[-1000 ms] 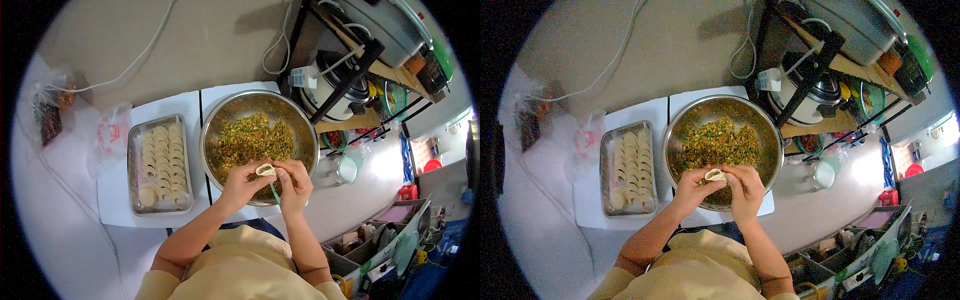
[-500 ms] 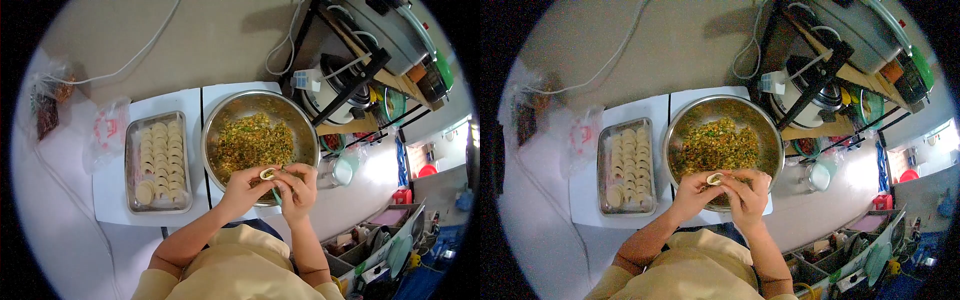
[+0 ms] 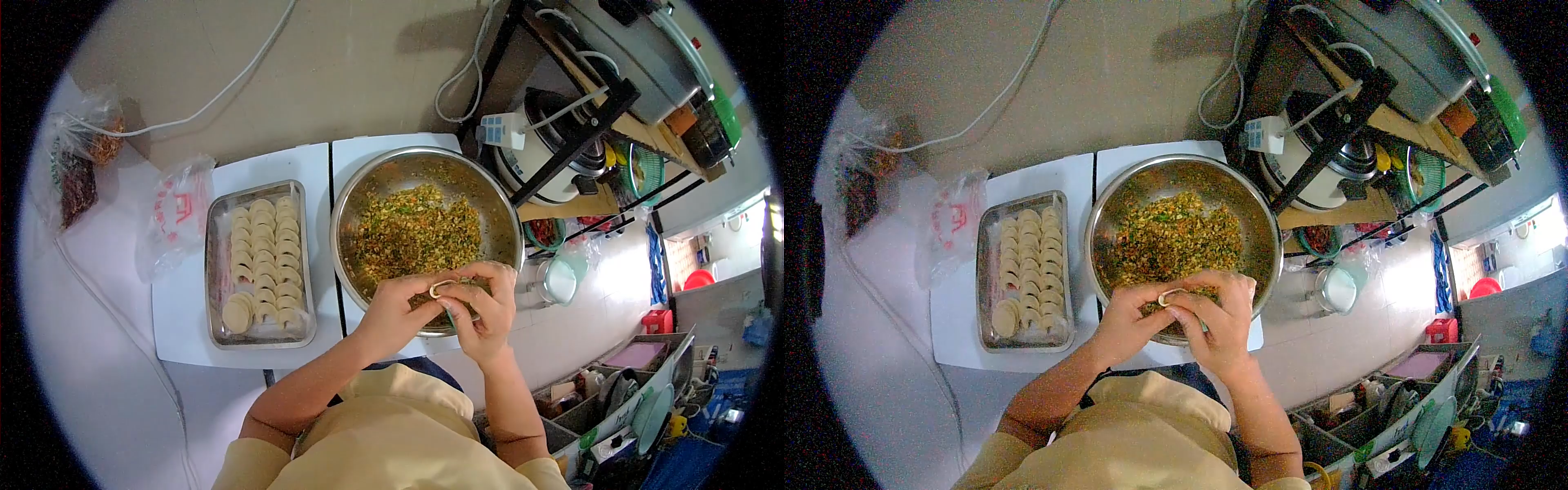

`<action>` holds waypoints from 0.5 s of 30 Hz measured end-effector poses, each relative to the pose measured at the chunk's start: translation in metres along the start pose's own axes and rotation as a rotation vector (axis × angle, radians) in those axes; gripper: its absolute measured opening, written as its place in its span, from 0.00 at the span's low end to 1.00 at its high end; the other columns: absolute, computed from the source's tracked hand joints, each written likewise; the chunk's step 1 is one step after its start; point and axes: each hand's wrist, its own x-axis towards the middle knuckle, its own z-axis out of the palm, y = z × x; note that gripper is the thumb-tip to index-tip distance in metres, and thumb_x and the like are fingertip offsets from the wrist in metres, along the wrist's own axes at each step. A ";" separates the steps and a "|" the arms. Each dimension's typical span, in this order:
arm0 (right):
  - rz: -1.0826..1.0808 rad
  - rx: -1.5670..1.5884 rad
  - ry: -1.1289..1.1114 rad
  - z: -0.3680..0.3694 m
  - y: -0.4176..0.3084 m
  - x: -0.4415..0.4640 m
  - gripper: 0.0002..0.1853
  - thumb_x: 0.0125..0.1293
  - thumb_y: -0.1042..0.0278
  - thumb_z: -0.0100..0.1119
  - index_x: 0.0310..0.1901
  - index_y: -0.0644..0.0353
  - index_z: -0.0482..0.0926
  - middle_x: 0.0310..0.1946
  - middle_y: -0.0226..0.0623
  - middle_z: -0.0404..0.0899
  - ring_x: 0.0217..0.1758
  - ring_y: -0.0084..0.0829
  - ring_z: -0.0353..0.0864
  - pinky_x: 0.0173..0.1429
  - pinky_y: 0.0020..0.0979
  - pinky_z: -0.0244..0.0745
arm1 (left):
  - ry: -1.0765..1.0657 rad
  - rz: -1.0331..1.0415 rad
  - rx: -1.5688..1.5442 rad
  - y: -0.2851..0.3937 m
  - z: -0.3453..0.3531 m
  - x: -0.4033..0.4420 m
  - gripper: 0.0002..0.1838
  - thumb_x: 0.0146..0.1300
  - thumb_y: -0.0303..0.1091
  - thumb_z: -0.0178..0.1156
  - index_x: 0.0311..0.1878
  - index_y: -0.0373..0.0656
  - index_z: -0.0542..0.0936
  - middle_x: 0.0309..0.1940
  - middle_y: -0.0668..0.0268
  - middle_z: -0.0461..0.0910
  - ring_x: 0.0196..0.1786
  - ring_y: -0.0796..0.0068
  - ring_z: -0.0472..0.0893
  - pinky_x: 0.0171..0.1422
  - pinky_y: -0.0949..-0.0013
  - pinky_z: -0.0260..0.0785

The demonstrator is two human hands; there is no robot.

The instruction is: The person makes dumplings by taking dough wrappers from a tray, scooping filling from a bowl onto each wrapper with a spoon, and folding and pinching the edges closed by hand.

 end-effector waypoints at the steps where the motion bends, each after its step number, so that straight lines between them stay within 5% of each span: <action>1: 0.001 0.000 0.001 -0.001 0.000 0.001 0.09 0.49 0.68 0.66 0.34 0.53 0.82 0.38 0.34 0.78 0.42 0.36 0.74 0.47 0.36 0.60 | -0.005 -0.002 0.004 0.001 0.000 0.000 0.15 0.59 0.27 0.60 0.50 0.36 0.78 0.39 0.63 0.83 0.41 0.81 0.78 0.47 0.73 0.71; 9: 0.287 0.274 -0.040 -0.008 -0.001 0.004 0.10 0.47 0.70 0.66 0.34 0.56 0.83 0.40 0.36 0.76 0.45 0.39 0.72 0.49 0.36 0.62 | -0.040 -0.029 -0.062 0.000 0.003 0.000 0.14 0.60 0.29 0.61 0.48 0.35 0.79 0.37 0.64 0.83 0.38 0.83 0.77 0.43 0.76 0.70; 15: 0.132 0.137 -0.210 -0.012 -0.004 0.017 0.11 0.45 0.72 0.67 0.34 0.56 0.83 0.39 0.35 0.76 0.45 0.38 0.72 0.49 0.36 0.62 | -0.023 -0.041 -0.071 -0.004 0.008 -0.001 0.12 0.59 0.28 0.61 0.46 0.37 0.80 0.36 0.65 0.83 0.38 0.84 0.77 0.43 0.76 0.70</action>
